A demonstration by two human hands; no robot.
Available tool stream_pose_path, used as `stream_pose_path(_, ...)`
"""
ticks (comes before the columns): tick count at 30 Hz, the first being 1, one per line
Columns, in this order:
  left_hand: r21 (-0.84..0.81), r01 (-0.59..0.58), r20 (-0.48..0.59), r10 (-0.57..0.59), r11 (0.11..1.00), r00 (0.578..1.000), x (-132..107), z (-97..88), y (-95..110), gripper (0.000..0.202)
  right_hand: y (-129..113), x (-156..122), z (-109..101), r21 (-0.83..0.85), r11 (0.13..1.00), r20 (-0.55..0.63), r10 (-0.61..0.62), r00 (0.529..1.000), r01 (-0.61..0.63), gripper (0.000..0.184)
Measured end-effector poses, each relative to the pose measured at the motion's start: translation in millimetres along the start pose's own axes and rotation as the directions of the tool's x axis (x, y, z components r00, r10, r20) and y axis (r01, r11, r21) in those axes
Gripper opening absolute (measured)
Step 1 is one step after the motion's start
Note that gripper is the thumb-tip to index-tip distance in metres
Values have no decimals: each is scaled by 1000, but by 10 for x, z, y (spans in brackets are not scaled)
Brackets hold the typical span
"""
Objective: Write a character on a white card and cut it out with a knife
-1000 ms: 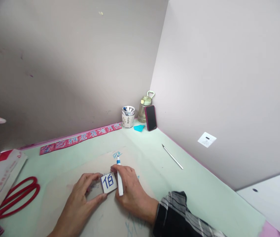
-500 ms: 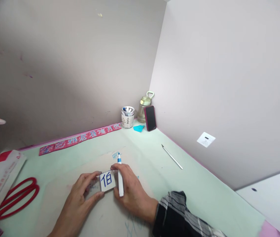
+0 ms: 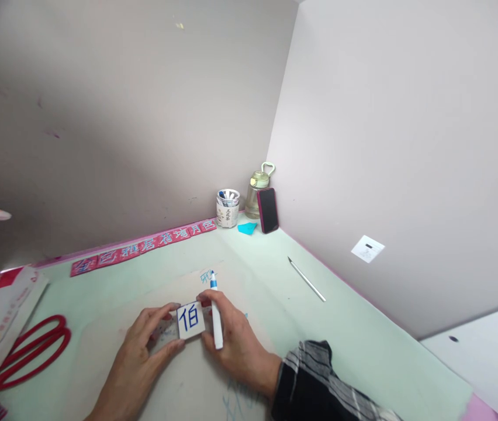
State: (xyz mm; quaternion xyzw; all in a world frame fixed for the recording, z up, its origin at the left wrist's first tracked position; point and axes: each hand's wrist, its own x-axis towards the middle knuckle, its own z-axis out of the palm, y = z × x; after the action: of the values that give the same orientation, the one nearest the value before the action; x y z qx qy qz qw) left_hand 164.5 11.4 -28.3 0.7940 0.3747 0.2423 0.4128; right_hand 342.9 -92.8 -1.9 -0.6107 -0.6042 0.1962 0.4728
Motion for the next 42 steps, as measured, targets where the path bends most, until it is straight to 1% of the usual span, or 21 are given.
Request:
stream_pose_path(3, 0, 14, -8, -14, 1000, 1000, 9, 1, 26, 40, 6, -3, -1, 2, 1000, -6, -3, 1000, 3, 64)
stream_pose_path(8, -31, 4, -19, -4, 1000, 1000, 3, 1, 25, 39, 24, -12, 1, 9, 1000, 0, -4, 1000, 4, 64)
stream_pose_path(14, 5, 11, -17, -11, 1000, 1000, -16, -12, 18, 39, 9, -11, -6, 6, 1000, -2, 10, 1000, -10, 62)
stream_pose_path(30, 5, 10, -15, -10, 1000, 1000, -3, -10, 29, 39, 21, -10, -3, 19, 1000, 2, 10, 1000, -10, 61)
stream_pose_path(35, -9, 13, -29, -13, 1000, 1000, 7, -11, 42, 39, 41, -12, 1, 16, 1000, -3, -10, 1000, 10, 61)
stream_pose_path(42, 17, 6, -28, -5, 1000, 1000, 5, -18, 49, 37, 3, -7, -21, 28, 1000, 13, 13, 1000, -13, 61)
